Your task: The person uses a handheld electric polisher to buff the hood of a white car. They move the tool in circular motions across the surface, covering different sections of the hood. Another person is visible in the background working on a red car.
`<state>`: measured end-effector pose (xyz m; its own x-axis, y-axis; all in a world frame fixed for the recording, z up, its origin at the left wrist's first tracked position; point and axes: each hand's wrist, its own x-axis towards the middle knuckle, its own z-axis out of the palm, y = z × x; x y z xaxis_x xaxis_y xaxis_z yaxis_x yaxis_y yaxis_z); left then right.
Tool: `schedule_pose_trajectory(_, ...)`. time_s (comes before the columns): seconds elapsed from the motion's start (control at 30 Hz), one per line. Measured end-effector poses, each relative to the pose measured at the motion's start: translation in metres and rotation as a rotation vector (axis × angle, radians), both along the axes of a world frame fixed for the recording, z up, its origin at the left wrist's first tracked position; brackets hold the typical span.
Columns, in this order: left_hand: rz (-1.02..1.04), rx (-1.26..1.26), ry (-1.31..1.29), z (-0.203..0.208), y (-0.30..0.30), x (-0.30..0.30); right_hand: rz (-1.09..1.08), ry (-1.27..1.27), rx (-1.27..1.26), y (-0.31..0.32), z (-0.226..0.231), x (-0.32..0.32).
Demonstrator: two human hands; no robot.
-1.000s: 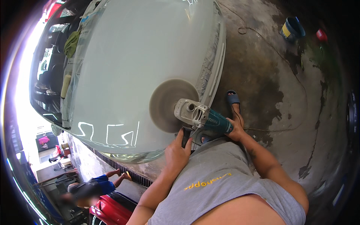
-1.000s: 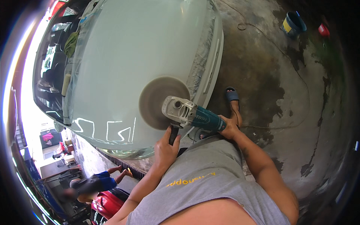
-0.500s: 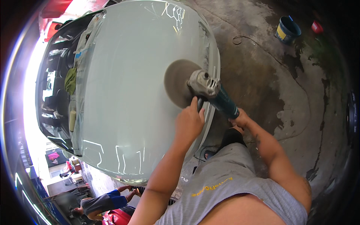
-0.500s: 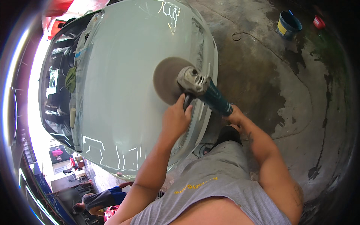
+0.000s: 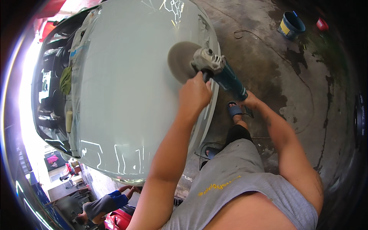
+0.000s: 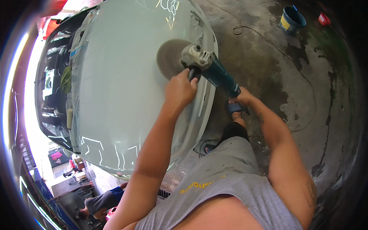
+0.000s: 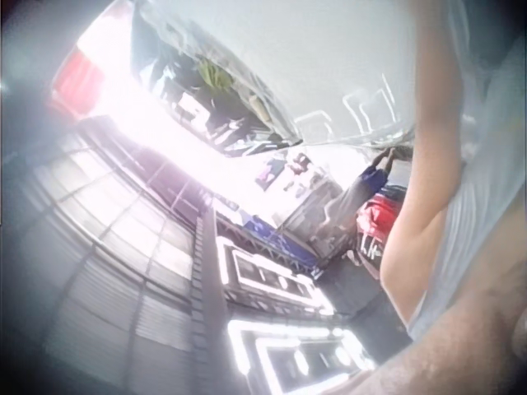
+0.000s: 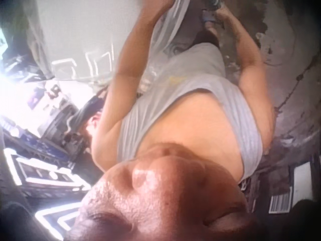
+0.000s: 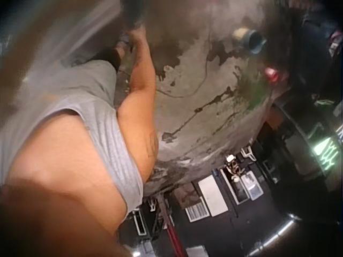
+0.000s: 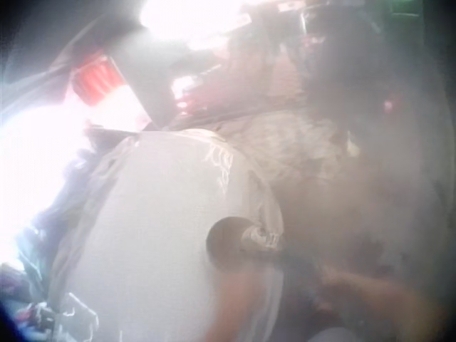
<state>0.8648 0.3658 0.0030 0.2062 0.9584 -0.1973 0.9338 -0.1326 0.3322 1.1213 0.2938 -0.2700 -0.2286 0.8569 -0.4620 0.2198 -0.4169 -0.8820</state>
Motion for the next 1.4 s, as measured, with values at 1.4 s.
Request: schedule_pose_trajectory(1.4,0.067,0.114,-0.191,0.012,0.056,-0.032,-0.02,-0.018,-0.039,0.063,0.051,0.027)
